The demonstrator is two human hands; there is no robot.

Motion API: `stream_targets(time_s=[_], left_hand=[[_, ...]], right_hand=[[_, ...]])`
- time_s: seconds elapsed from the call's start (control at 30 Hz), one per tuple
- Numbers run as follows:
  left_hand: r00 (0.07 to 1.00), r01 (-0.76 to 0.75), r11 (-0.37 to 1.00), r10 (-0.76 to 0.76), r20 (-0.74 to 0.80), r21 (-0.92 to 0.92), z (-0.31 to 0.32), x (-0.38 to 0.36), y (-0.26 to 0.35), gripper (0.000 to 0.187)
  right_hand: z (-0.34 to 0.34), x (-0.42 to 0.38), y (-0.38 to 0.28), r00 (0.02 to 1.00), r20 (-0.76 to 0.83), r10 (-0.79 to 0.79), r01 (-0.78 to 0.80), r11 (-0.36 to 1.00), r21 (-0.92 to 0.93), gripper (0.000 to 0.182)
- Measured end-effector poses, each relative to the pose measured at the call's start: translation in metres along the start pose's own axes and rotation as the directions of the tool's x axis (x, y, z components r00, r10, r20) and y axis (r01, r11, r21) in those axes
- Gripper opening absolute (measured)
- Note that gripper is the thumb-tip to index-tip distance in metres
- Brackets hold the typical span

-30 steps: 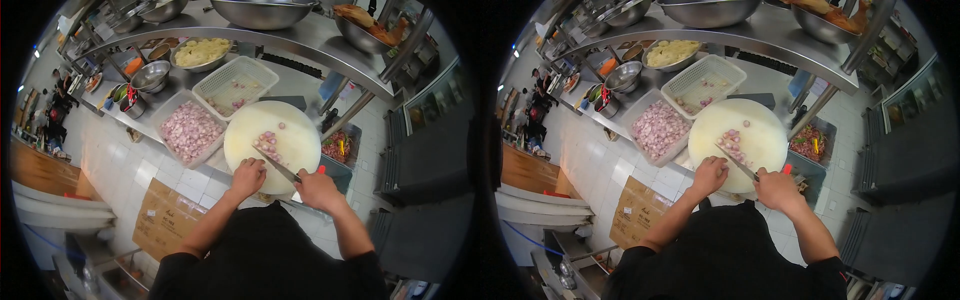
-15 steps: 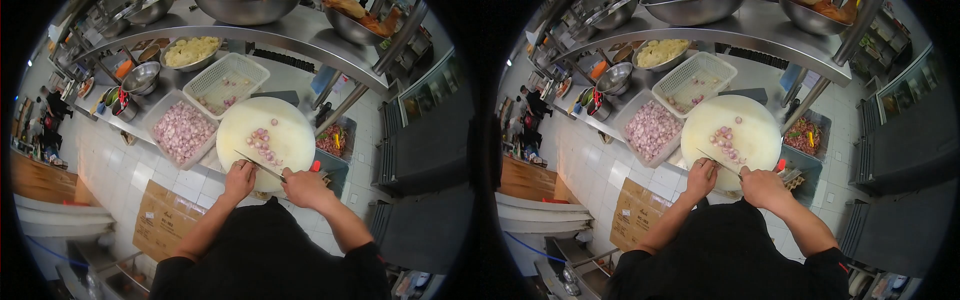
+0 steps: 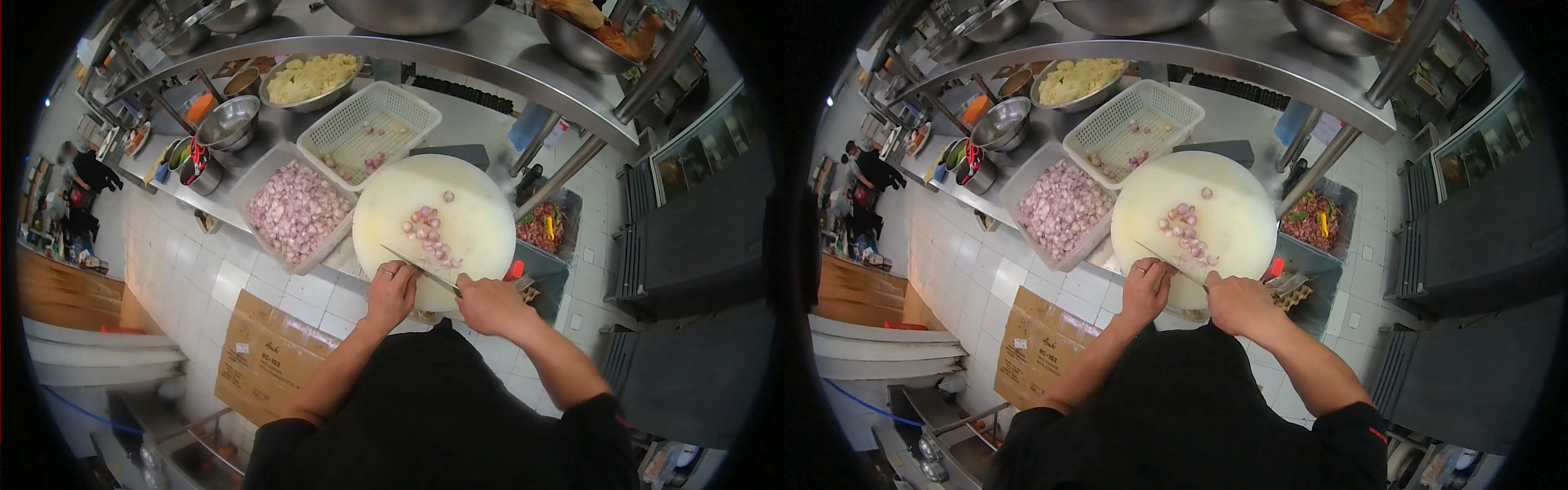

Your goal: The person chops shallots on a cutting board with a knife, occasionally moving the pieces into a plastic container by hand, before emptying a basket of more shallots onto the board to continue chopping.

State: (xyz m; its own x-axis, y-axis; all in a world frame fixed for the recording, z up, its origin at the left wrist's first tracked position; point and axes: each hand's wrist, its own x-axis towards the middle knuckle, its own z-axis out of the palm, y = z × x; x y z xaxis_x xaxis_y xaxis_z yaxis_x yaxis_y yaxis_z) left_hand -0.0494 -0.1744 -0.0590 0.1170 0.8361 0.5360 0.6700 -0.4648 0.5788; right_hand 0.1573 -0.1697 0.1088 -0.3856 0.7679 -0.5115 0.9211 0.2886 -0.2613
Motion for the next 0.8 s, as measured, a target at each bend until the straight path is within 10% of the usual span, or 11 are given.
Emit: stream_targets(time_s=[0.8], left_hand=[[0.999, -0.014, 0.999, 0.013, -0.046, -0.03, 0.004, -0.006, -0.004, 0.018]], right_hand=[[-0.006, -0.004, -0.009, 1.0, 0.019, 0.013, -0.013, 1.0, 0.015, 0.029]])
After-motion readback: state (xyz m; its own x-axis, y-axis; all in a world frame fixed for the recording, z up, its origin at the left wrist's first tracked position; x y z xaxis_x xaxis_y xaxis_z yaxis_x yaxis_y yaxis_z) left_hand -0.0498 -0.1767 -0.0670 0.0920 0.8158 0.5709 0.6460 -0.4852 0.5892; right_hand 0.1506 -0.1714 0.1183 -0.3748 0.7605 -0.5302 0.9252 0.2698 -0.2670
